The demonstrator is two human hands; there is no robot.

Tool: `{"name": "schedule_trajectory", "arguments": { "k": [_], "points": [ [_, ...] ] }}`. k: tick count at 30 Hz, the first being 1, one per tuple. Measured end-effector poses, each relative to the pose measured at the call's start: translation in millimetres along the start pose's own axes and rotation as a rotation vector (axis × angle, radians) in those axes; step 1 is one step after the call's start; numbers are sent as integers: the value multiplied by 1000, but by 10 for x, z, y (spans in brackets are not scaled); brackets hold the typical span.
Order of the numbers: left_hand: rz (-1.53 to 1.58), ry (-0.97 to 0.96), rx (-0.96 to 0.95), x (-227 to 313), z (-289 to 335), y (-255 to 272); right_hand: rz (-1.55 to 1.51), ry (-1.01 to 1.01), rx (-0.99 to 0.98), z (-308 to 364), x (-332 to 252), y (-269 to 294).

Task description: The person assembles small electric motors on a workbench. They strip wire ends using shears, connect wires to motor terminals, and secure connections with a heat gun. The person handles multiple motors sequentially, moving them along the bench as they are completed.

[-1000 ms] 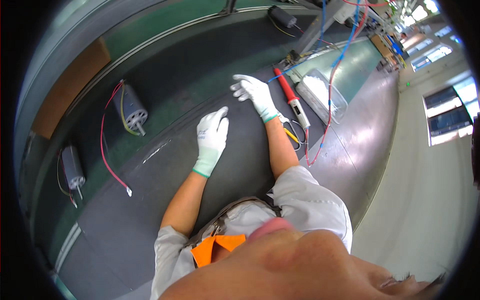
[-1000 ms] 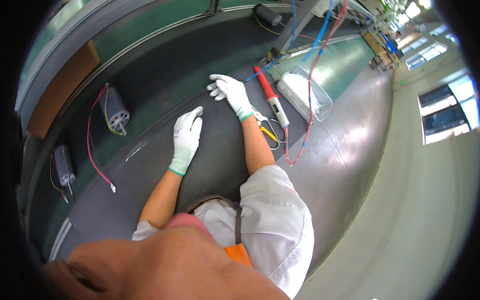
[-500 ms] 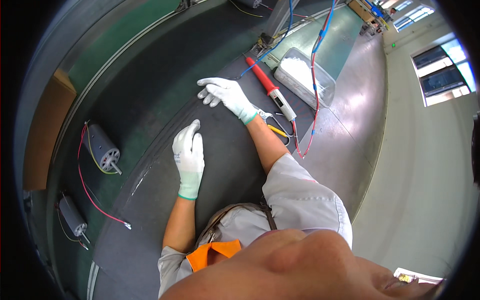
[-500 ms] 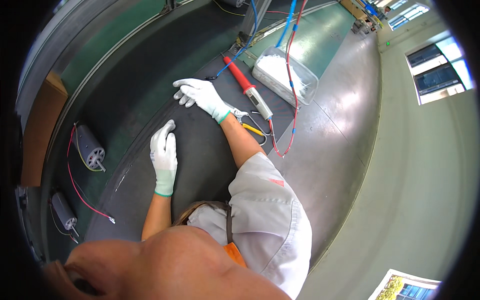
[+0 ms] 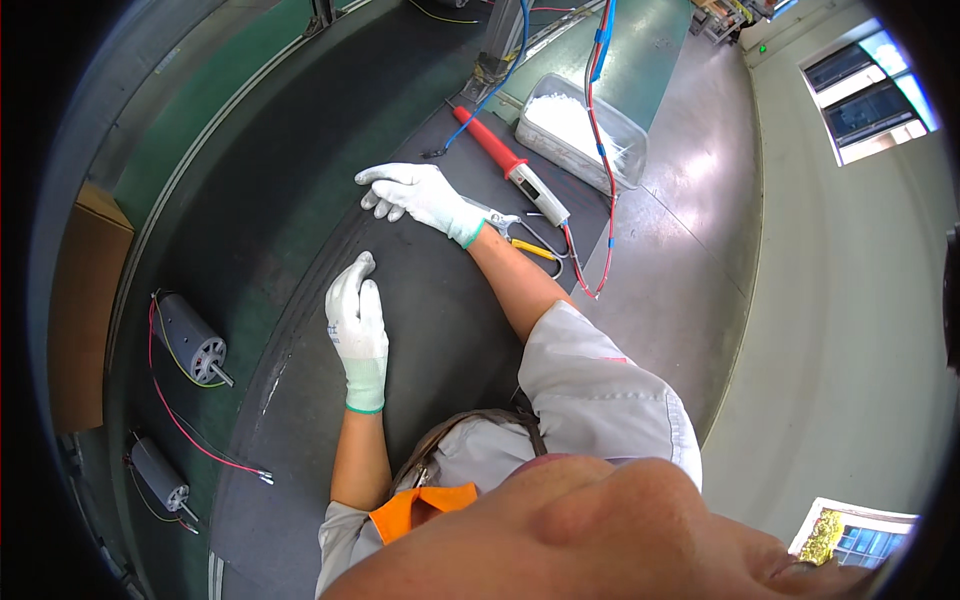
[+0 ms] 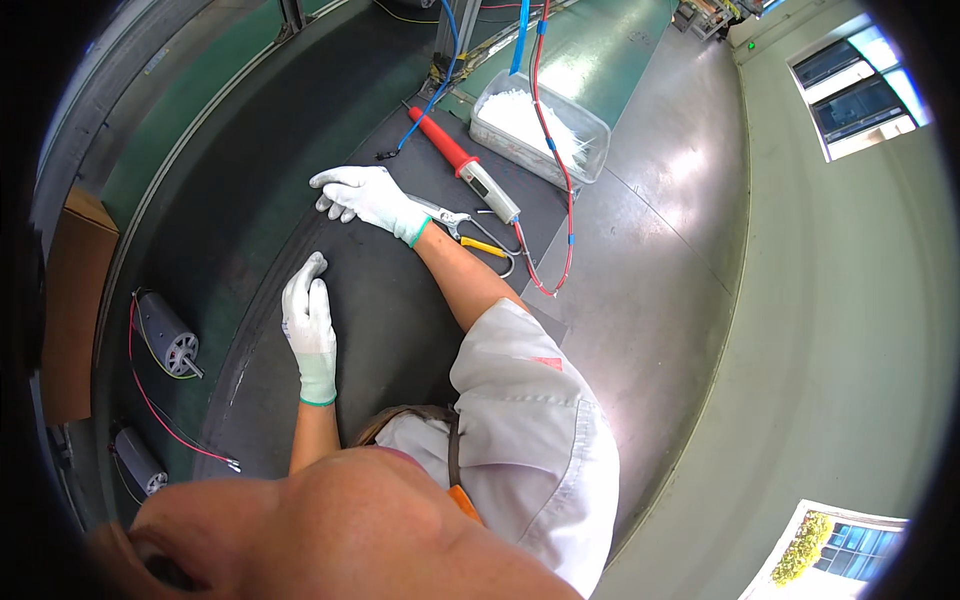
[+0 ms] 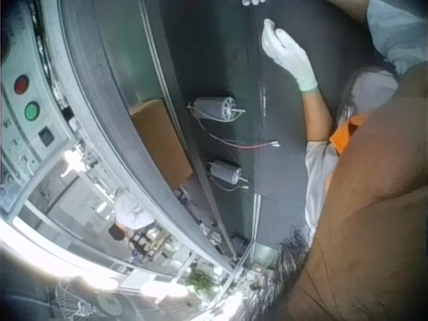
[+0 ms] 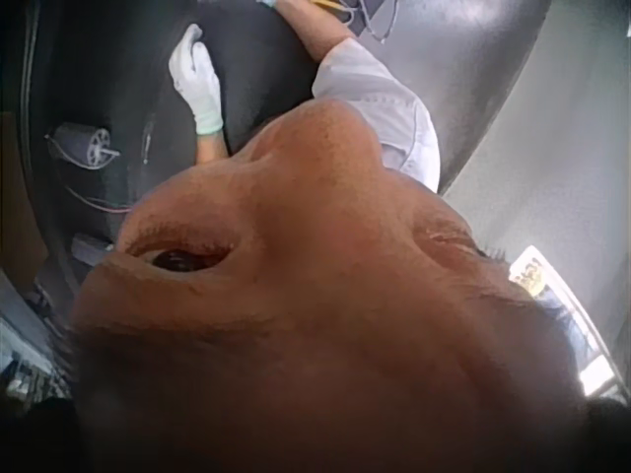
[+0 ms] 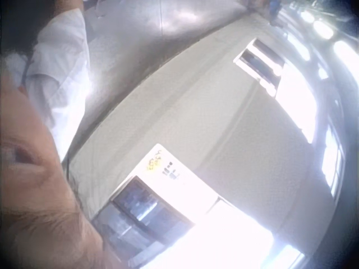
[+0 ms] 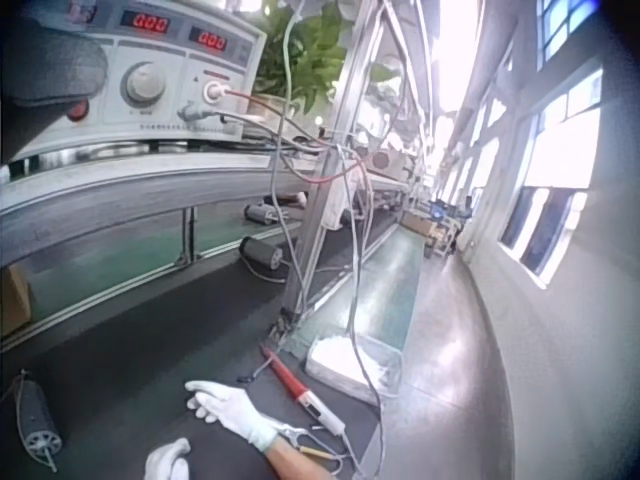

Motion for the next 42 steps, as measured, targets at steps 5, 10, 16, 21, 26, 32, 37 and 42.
{"name": "schedule_trajectory", "arguments": {
  "k": [5,10,16,21,26,32,37,42],
  "points": [
    [-11,-23,-28,-20,4,-13,-19,5,-7,2,10,28],
    [14,-9,-35,-29,3,-22,-10,9,1,10,6,32],
    [64,2,-1,-43,0,-62,15,15,10,7,25,53],
    [55,-6,-8,-58,-11,-68,-13,-13,6,-9,33,52],
    [-14,-42,-45,-76,-25,-62,1,-31,29,-23,29,45],
    [-12,-46,-45,-60,-36,-64,28,-36,38,6,8,47],
    [-11,-56,-50,-95,-33,-81,19,-32,27,5,42,57],
    [-14,-59,-53,-91,-39,-94,27,-39,40,-3,42,60]
  ]
}}
Point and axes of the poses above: each hand's wrist, its own z-axis away from the middle knuckle, its own y-axis out of the back of the hand, x = y × z, the point moved 3 cm from there along -z, towards the middle knuckle, and after that the axes turned 2 degrees about -y, right-handed, at the moved point
